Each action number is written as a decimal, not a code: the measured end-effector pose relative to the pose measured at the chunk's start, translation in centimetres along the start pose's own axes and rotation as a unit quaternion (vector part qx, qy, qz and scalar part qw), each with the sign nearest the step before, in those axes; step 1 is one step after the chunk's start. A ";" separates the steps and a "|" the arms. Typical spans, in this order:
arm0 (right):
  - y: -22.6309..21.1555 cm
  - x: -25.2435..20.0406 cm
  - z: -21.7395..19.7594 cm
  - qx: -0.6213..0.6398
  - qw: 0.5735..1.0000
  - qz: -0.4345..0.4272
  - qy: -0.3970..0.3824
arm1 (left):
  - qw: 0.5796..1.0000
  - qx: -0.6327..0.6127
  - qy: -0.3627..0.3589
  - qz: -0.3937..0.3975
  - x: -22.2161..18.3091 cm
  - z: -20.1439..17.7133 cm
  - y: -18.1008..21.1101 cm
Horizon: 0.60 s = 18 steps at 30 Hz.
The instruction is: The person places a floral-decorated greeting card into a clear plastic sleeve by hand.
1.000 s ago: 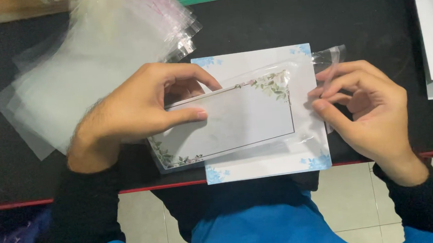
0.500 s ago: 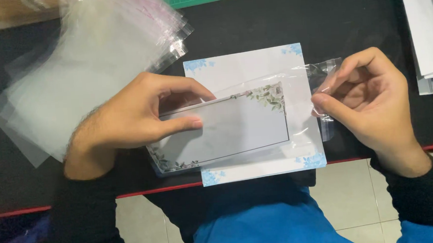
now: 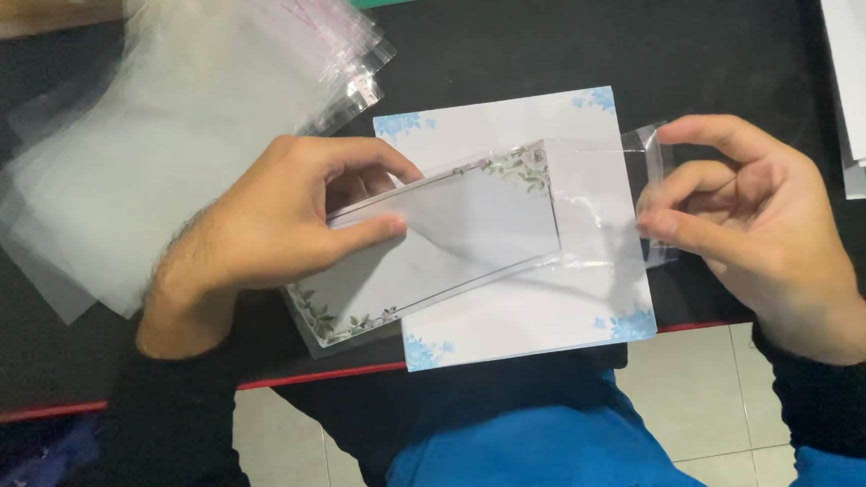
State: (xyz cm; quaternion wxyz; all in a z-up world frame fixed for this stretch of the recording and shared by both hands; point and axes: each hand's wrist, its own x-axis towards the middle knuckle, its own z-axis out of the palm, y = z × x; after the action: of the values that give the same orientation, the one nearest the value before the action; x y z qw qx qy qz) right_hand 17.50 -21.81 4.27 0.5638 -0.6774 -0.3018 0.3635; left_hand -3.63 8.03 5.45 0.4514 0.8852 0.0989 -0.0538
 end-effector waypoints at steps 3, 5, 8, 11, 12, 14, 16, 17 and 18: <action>2.4 1.1 -2.5 0.174 0.974 0.017 -0.142 | 0.999 -0.038 -0.009 0.019 0.0 0.1 -0.3; 1.6 1.9 -2.8 0.291 0.933 0.046 -0.207 | 0.998 -0.065 -0.012 0.013 -0.1 0.2 -0.4; 2.2 2.6 -3.7 0.344 0.901 0.090 -0.246 | 0.996 -0.090 -0.016 0.007 -0.1 0.0 -0.1; 2.2 3.0 -3.8 0.190 0.944 0.096 -0.251 | 0.995 -0.098 -0.023 0.027 -0.2 0.1 -0.2; 2.0 3.1 -3.7 0.093 0.954 0.085 -0.273 | 0.993 -0.106 -0.029 0.049 -0.1 0.1 -0.4; 0.8 3.1 -2.5 -0.035 0.970 0.096 -0.221 | 0.992 -0.103 -0.037 0.056 0.0 0.1 -0.3; -0.1 3.0 -1.5 -0.163 0.967 0.108 -0.166 | 0.992 -0.099 -0.045 0.064 0.1 0.2 -0.2; -0.4 3.1 -1.1 -0.198 0.962 0.125 -0.139 | 0.995 -0.051 -0.037 0.078 0.2 0.3 -0.2; -0.7 3.2 -0.6 -0.233 0.956 0.143 -0.111 | 0.995 -0.003 -0.029 0.092 0.2 0.4 -0.2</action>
State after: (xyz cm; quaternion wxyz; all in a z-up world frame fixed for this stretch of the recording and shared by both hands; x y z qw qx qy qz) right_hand 19.76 -19.38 4.48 0.2959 -0.7812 -0.3390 0.4327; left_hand -3.48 7.81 5.01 0.4599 0.8872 0.0035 -0.0376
